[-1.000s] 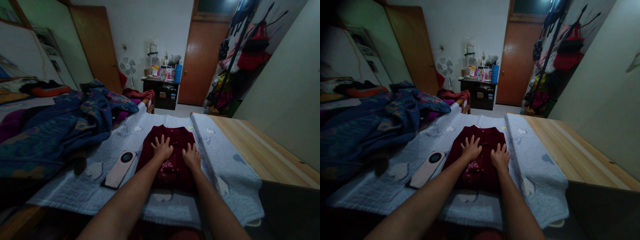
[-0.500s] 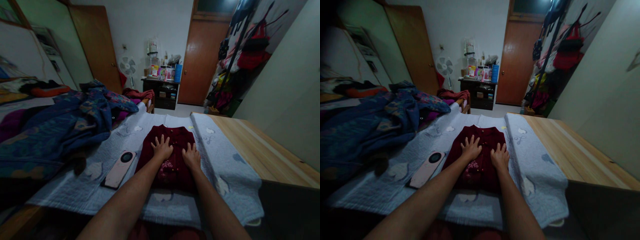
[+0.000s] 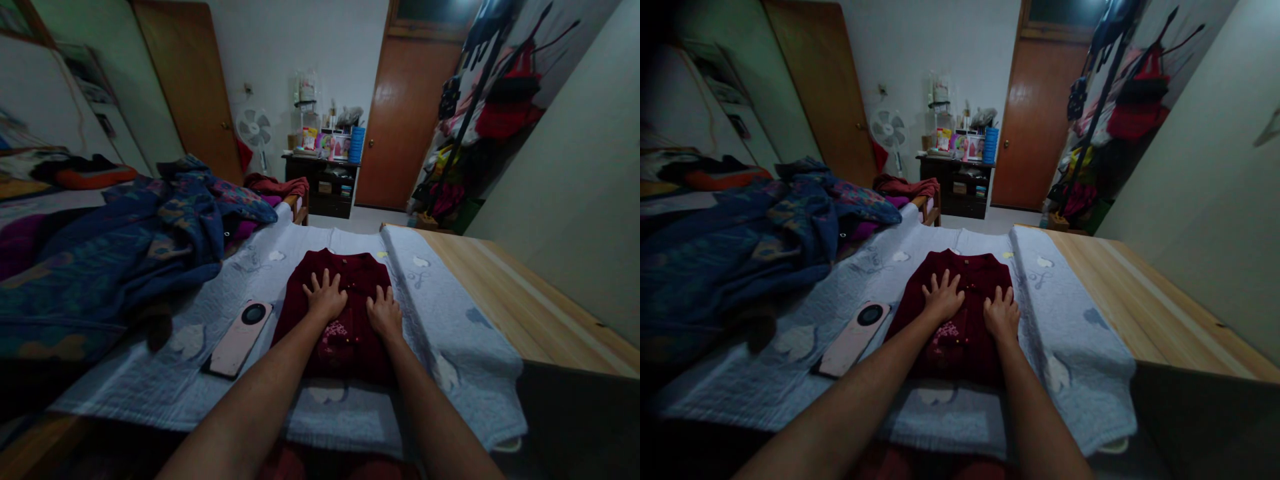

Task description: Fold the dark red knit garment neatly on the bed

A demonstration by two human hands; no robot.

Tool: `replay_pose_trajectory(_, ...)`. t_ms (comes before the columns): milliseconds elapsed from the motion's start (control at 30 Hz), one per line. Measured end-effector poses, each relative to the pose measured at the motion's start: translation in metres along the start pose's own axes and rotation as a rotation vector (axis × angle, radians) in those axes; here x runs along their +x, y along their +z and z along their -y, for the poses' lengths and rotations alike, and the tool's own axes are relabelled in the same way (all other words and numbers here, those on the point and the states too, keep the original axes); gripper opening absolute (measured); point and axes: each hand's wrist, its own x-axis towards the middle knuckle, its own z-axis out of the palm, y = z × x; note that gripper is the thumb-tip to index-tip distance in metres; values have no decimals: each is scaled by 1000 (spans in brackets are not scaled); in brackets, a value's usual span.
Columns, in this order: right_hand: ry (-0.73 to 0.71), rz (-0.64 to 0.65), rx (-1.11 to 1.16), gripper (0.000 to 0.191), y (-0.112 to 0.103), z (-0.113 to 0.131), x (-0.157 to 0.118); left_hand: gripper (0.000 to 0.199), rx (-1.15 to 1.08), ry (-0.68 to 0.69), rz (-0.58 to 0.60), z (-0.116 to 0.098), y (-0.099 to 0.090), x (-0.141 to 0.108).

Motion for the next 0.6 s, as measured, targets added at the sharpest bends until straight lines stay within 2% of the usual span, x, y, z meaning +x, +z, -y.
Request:
replay_pose_trajectory(500, -53, 11, 132, 49, 7, -10, 10, 61, -73, 41, 8, 2, -4, -1)
replay_pose_trajectory(600, -38, 26, 160, 51, 8, -10, 11, 61, -102, 63, 56, 6, -10, -2)
